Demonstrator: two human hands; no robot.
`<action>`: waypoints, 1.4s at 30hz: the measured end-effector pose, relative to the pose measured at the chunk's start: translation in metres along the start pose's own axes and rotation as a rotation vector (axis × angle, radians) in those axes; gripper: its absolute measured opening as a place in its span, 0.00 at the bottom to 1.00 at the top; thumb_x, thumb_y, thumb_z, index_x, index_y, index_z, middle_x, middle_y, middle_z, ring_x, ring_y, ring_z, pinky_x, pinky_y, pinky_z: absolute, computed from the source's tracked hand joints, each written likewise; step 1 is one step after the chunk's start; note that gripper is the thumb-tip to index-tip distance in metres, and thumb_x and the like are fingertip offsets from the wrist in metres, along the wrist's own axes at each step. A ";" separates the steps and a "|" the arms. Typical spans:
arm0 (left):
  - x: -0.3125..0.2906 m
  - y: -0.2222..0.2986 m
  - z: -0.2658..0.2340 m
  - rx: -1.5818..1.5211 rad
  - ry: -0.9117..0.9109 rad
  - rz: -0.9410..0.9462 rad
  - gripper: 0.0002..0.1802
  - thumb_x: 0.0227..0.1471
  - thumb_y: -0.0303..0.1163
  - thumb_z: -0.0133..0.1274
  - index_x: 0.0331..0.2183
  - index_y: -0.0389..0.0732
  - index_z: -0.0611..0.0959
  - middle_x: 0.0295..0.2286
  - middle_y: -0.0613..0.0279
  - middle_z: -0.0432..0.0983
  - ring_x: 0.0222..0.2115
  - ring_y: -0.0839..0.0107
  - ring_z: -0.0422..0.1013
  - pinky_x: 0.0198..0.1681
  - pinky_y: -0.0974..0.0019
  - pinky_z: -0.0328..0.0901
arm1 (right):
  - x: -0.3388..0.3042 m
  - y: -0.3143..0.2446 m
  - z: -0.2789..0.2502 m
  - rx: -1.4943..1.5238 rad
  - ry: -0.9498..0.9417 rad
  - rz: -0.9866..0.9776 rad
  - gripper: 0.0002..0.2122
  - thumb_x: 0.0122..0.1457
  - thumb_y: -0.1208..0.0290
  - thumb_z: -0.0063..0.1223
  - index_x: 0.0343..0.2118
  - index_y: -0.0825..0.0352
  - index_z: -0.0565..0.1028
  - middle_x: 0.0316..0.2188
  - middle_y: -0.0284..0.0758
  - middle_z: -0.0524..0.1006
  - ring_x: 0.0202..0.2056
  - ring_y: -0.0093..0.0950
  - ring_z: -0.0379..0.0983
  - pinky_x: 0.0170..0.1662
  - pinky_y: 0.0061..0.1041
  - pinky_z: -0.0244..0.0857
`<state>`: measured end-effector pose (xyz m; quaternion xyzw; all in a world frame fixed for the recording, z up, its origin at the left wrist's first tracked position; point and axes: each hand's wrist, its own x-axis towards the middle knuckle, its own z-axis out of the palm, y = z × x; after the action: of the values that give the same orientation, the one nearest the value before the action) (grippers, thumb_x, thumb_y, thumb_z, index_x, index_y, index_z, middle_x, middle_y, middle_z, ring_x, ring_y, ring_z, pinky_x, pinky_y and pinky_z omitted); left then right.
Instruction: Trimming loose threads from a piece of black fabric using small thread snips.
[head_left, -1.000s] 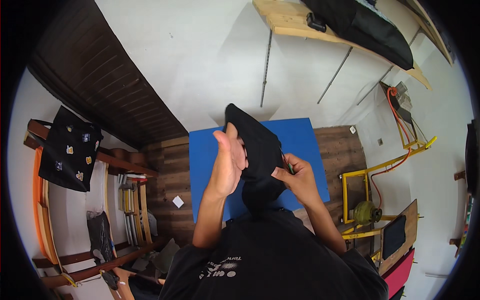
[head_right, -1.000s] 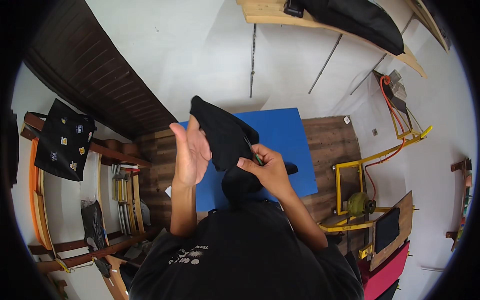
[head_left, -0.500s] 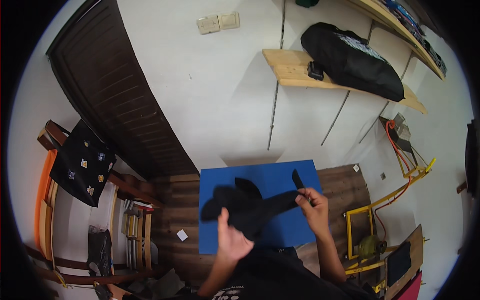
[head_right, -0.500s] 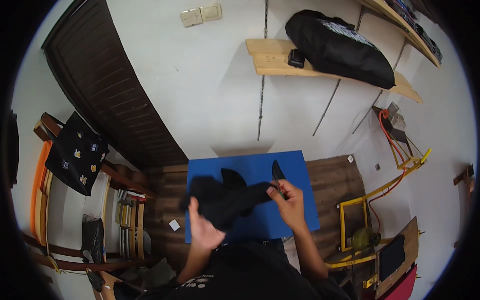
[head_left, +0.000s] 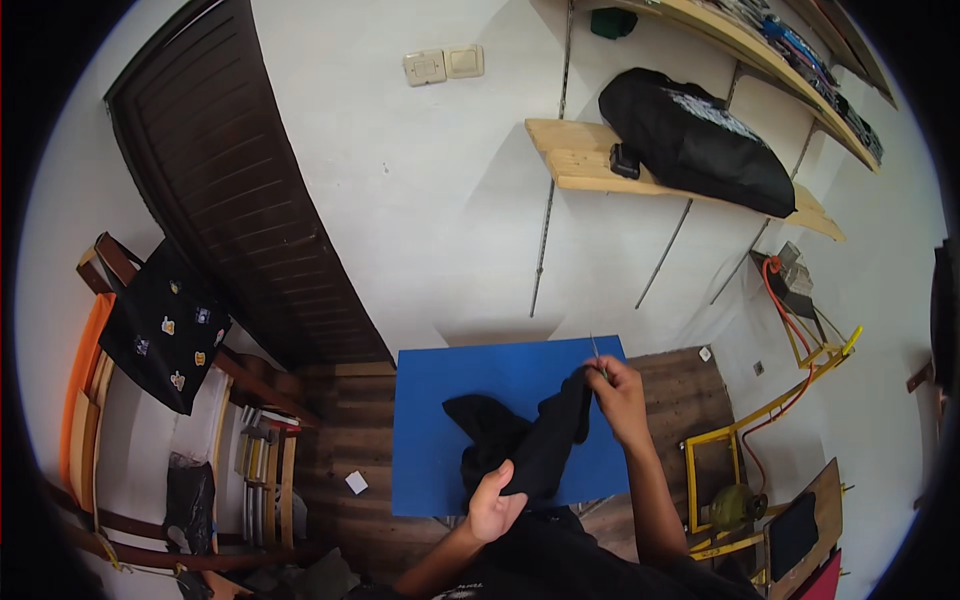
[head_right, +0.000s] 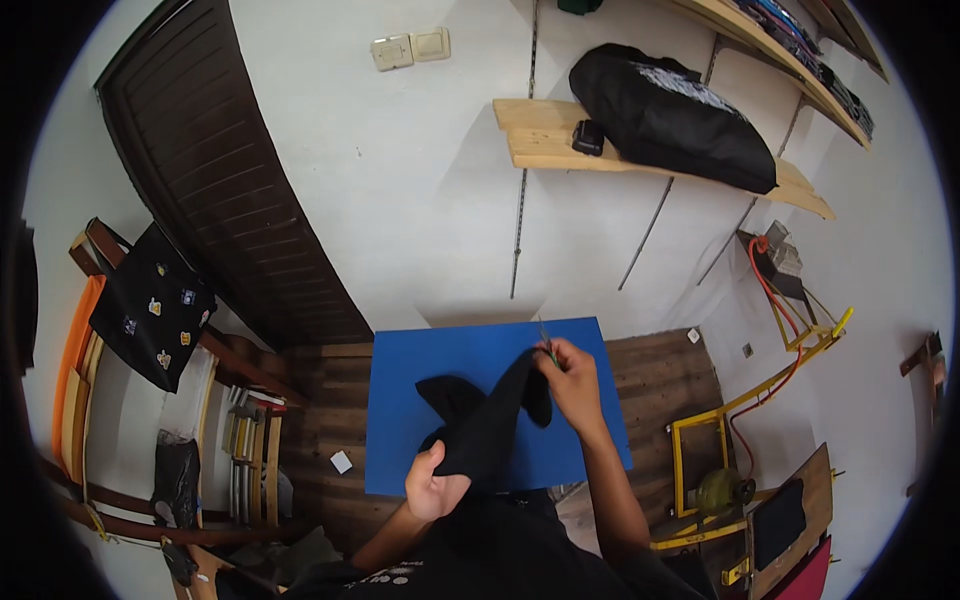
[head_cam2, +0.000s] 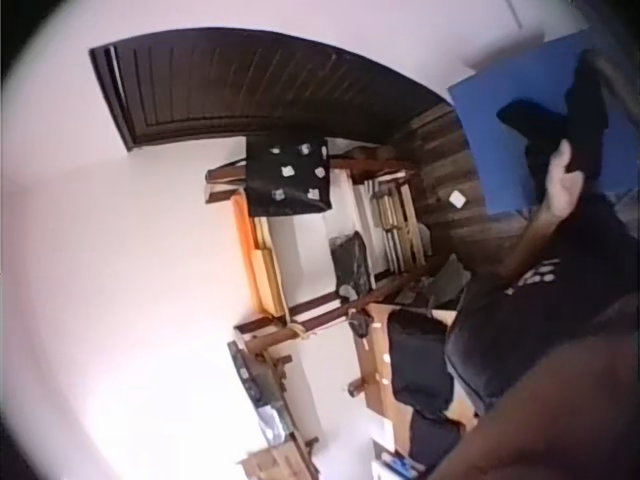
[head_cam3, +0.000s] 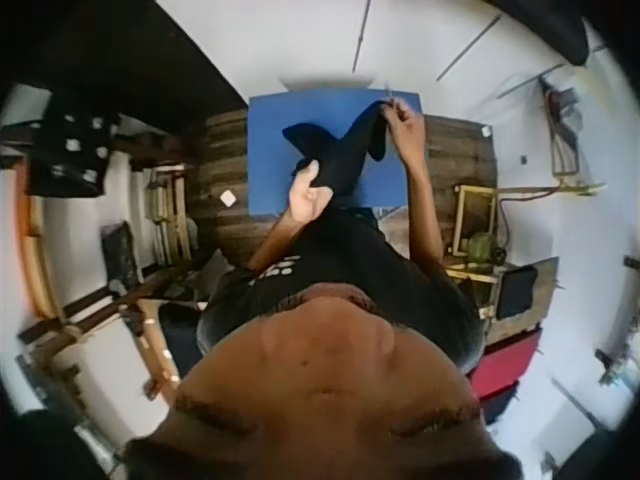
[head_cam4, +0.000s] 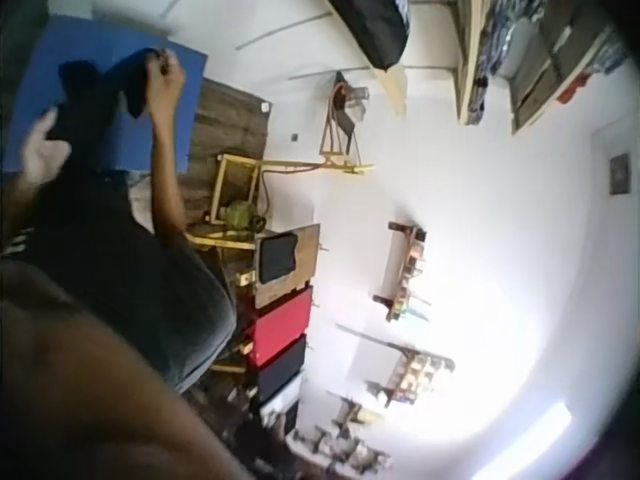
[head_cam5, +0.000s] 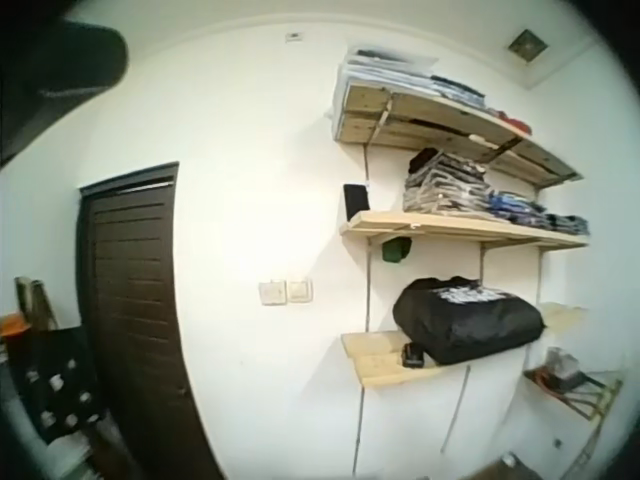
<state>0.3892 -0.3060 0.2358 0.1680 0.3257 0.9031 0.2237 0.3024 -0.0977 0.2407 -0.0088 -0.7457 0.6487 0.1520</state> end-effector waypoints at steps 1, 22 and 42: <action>0.004 -0.004 0.004 -0.073 -0.033 0.057 0.35 0.60 0.45 0.30 0.59 0.27 0.55 0.61 0.50 0.49 0.62 0.61 0.46 0.64 0.61 0.39 | 0.006 0.004 0.005 -0.080 0.038 -0.143 0.06 0.56 0.73 0.54 0.32 0.72 0.76 0.17 0.21 0.67 0.21 0.12 0.58 0.22 0.15 0.51; 0.028 -0.026 -0.005 -0.365 -0.090 0.200 0.36 0.55 0.52 0.31 0.54 0.34 0.66 0.50 0.54 0.67 0.50 0.60 0.64 0.53 0.58 0.57 | -0.077 -0.070 0.019 -0.464 -0.230 -0.370 0.17 0.50 0.61 0.64 0.21 0.67 0.68 0.13 0.33 0.68 0.12 0.25 0.65 0.15 0.22 0.56; 0.024 -0.021 -0.004 -0.262 -0.053 0.226 0.38 0.55 0.52 0.31 0.58 0.33 0.60 0.56 0.53 0.59 0.56 0.61 0.58 0.59 0.58 0.49 | -0.074 -0.054 0.034 -0.435 -0.143 -0.410 0.15 0.53 0.65 0.61 0.19 0.68 0.68 0.12 0.35 0.67 0.11 0.27 0.61 0.15 0.23 0.52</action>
<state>0.3735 -0.2814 0.2229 0.1967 0.1780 0.9526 0.1491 0.3749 -0.1545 0.2738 0.1554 -0.8621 0.4285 0.2215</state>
